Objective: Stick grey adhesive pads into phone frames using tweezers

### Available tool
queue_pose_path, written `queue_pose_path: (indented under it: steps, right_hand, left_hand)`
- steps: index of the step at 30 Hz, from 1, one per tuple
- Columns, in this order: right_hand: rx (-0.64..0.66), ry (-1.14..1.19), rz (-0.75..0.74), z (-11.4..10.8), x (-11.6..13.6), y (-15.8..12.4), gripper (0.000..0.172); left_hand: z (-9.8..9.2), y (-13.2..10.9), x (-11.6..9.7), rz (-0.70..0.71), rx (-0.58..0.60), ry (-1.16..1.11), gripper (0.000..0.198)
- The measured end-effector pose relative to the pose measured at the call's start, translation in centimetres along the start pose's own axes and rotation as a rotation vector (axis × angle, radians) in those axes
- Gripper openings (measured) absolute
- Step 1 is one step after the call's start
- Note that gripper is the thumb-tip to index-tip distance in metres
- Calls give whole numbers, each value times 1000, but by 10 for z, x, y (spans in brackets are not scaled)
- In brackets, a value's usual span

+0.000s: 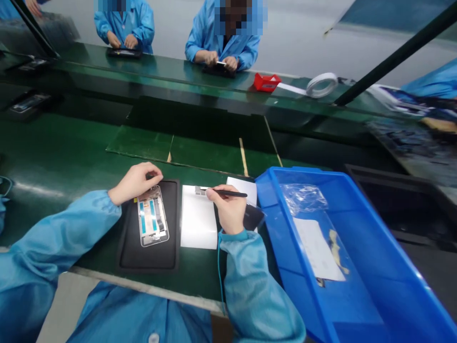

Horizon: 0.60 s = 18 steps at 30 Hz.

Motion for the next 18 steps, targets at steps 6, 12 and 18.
queue_pose_path:
  steps: [6,12,18]
  right_hand:
    - [67,18,37,7,10,0,25]
    - [205,-65,147,49,28,-28,28]
    - [317,-96,280,106,23,-63,34]
  left_hand:
    - [-2,-33,32,137,157,361,20]
    - [16,-34,30,209,140,272,24]
    - [16,-35,27,196,96,190,22]
Point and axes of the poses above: each hand's wrist, its own y-axis towards the middle knuckle, its own z-axis out of the palm, x = y × z, the point moved 7 cm from there along y, towards the middle knuckle, and after that the axes turned 4 degrees about -z, right-handed, at the moved point
